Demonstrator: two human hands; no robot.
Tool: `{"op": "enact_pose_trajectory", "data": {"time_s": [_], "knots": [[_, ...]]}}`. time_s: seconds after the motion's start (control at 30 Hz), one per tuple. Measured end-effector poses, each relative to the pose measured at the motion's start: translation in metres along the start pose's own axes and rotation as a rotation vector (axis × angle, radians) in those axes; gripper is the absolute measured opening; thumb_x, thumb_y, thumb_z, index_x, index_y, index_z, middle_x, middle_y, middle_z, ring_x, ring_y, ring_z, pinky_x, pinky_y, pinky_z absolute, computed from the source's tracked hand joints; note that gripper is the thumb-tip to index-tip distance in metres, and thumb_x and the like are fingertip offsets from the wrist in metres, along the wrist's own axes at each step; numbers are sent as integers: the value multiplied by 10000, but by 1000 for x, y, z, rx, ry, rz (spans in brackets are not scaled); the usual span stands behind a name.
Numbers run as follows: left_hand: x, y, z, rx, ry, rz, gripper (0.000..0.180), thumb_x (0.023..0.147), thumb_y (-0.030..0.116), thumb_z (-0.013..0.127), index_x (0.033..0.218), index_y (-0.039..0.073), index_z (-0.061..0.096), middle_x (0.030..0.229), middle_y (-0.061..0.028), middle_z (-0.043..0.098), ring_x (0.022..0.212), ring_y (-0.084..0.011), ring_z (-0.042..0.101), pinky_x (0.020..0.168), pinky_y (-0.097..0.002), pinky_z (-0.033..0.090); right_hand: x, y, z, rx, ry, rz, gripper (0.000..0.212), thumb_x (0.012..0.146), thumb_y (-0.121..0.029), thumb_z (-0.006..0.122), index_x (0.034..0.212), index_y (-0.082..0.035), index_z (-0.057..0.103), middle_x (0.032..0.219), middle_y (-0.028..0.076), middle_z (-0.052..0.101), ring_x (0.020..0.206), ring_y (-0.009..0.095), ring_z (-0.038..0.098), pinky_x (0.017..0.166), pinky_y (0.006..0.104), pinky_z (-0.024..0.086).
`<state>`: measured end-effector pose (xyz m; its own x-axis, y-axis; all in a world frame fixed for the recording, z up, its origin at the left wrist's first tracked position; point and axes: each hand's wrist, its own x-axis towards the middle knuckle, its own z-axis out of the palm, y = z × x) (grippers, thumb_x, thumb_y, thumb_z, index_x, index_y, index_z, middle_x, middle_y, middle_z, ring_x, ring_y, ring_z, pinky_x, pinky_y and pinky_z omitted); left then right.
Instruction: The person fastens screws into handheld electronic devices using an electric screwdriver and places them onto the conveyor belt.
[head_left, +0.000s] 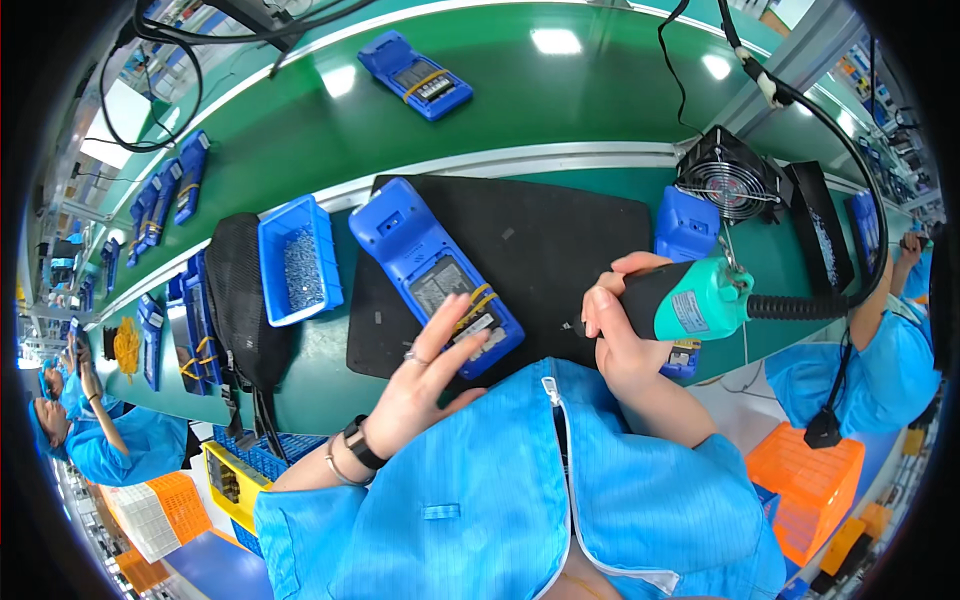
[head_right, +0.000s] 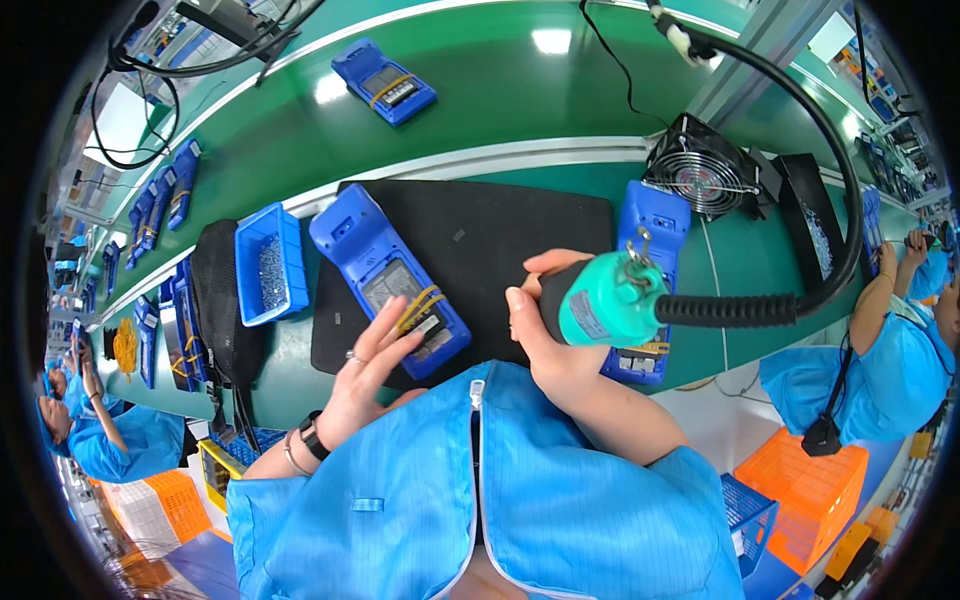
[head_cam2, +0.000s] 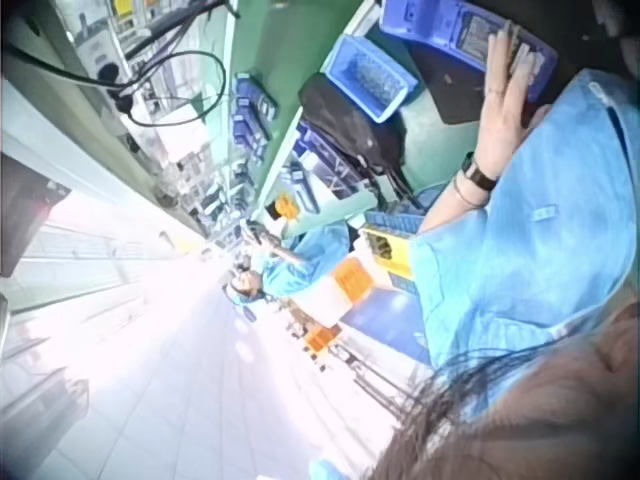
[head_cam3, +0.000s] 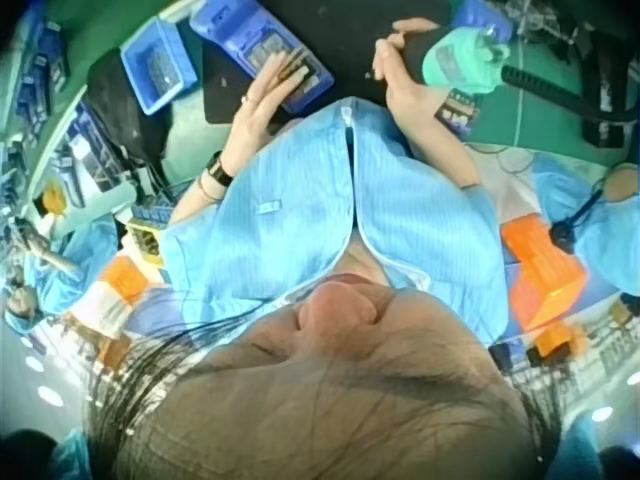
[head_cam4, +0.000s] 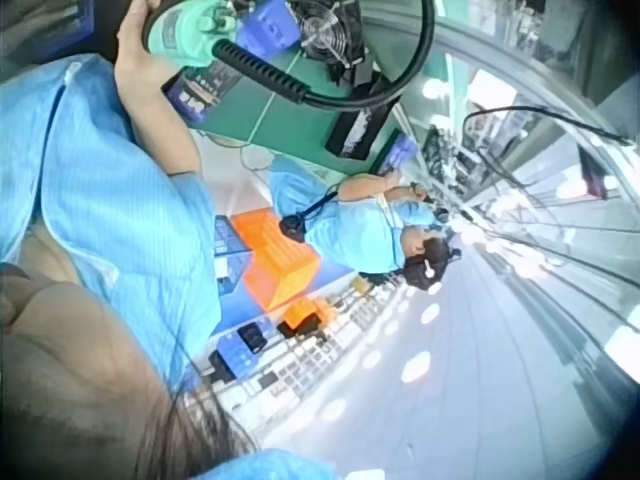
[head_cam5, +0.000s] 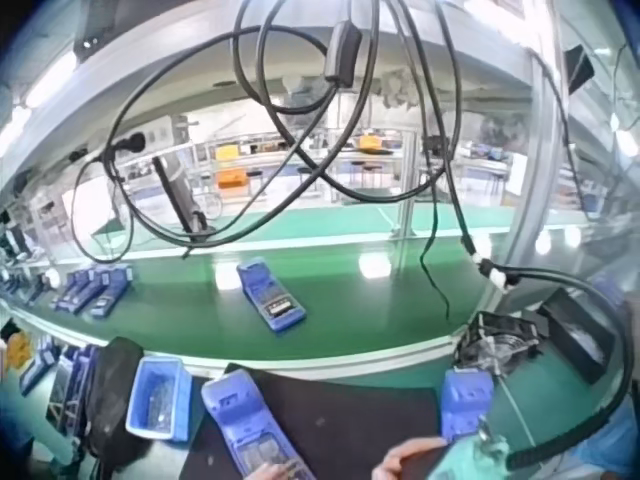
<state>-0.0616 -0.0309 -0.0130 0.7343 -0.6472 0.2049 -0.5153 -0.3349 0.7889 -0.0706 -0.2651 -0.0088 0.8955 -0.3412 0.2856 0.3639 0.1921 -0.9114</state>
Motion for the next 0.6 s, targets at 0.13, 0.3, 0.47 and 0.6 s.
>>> {"op": "enact_pose_trajectory", "data": {"time_s": [0.13,0.3,0.47,0.6], "knots": [[27,-6,15,178,136,29,597,674,-26,769,1234,-9,564,1404,-208,454,1334,-399,407,1086,-461,370,5,-2,1,-94,-38,-42,340,820,138,606,1108,13,476,696,35,537,523,76,513,476,211,425],[37,-31,15,405,380,-98,400,702,-6,745,1086,22,636,1242,-114,599,1146,-323,550,936,-417,460,18,-19,14,-207,-190,-29,315,863,80,513,1132,-25,388,653,53,494,518,128,472,522,275,432],[44,-35,18,497,426,21,200,710,-24,717,904,5,679,1062,-90,666,989,-272,625,833,-379,509,34,-31,32,-403,-430,32,357,891,76,500,1175,-68,338,706,44,515,609,140,522,616,302,466],[44,-37,21,424,375,22,229,688,-34,717,909,1,671,1078,-98,666,969,-272,630,820,-376,531,43,-32,47,-440,-531,-25,360,893,76,505,1175,-57,326,719,50,537,636,141,554,638,305,486]]}}
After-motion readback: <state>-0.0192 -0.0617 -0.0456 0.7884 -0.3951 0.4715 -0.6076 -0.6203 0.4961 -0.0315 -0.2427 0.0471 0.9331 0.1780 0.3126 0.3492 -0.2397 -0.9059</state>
